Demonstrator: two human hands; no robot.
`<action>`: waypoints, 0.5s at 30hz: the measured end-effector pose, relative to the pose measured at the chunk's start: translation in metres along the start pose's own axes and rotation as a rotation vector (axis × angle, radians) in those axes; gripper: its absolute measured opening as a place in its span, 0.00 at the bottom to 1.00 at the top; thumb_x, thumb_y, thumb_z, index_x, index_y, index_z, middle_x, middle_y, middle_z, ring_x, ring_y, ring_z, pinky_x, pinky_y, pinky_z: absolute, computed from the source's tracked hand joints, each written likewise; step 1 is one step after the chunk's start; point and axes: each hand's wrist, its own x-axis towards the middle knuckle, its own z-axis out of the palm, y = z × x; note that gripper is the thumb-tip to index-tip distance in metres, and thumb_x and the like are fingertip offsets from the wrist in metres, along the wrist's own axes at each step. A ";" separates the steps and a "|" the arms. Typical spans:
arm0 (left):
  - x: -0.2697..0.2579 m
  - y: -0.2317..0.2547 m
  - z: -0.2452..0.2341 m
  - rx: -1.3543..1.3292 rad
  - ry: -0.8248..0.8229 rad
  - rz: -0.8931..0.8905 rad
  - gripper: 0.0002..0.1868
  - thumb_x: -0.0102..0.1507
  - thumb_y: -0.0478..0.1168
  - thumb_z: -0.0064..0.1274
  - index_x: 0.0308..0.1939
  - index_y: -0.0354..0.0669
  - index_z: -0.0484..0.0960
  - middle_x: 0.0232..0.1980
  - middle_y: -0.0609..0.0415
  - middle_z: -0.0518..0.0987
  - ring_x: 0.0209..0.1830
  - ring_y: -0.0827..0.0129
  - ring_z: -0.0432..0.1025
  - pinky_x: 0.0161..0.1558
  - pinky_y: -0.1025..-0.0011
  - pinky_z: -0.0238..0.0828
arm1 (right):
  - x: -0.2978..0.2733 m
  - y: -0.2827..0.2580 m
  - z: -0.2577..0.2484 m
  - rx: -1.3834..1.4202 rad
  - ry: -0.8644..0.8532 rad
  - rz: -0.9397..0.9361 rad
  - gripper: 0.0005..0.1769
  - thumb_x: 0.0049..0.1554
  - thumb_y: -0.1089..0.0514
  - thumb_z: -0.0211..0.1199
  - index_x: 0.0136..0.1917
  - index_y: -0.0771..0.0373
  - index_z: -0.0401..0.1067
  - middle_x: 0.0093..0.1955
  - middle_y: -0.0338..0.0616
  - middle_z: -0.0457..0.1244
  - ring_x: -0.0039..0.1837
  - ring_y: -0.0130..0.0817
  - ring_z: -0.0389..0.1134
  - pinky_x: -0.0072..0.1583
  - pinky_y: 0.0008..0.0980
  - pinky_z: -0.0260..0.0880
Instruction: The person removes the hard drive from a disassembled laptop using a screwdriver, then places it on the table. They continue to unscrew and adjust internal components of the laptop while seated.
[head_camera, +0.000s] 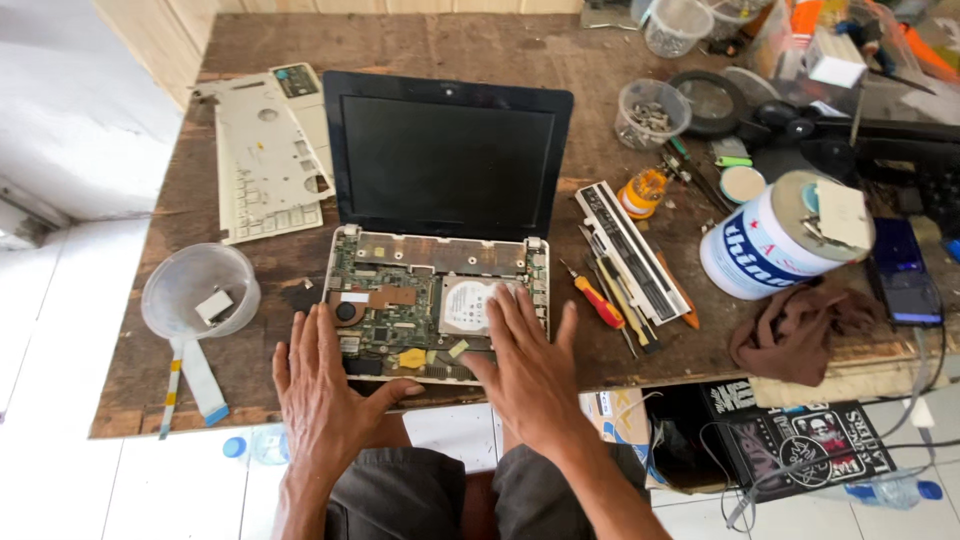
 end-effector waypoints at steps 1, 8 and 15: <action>0.002 0.000 0.002 -0.003 -0.001 0.007 0.80 0.50 0.88 0.56 0.91 0.38 0.48 0.92 0.41 0.53 0.94 0.49 0.42 0.85 0.42 0.34 | 0.010 -0.008 -0.001 -0.003 0.003 0.006 0.47 0.74 0.25 0.33 0.88 0.62 0.55 0.93 0.48 0.47 0.93 0.46 0.42 0.81 0.81 0.26; -0.001 -0.004 0.005 0.004 0.006 0.007 0.79 0.51 0.91 0.47 0.90 0.38 0.49 0.92 0.40 0.54 0.93 0.49 0.43 0.86 0.44 0.33 | 0.006 -0.032 -0.014 0.107 -0.030 -0.116 0.42 0.75 0.30 0.35 0.84 0.63 0.60 0.90 0.53 0.52 0.90 0.50 0.50 0.85 0.77 0.26; -0.001 -0.001 0.003 0.036 0.009 0.010 0.79 0.51 0.90 0.51 0.90 0.38 0.51 0.91 0.39 0.55 0.93 0.49 0.43 0.86 0.43 0.35 | -0.001 0.014 0.020 -0.006 0.024 -0.001 0.44 0.74 0.27 0.26 0.89 0.54 0.54 0.93 0.42 0.44 0.92 0.40 0.43 0.84 0.73 0.21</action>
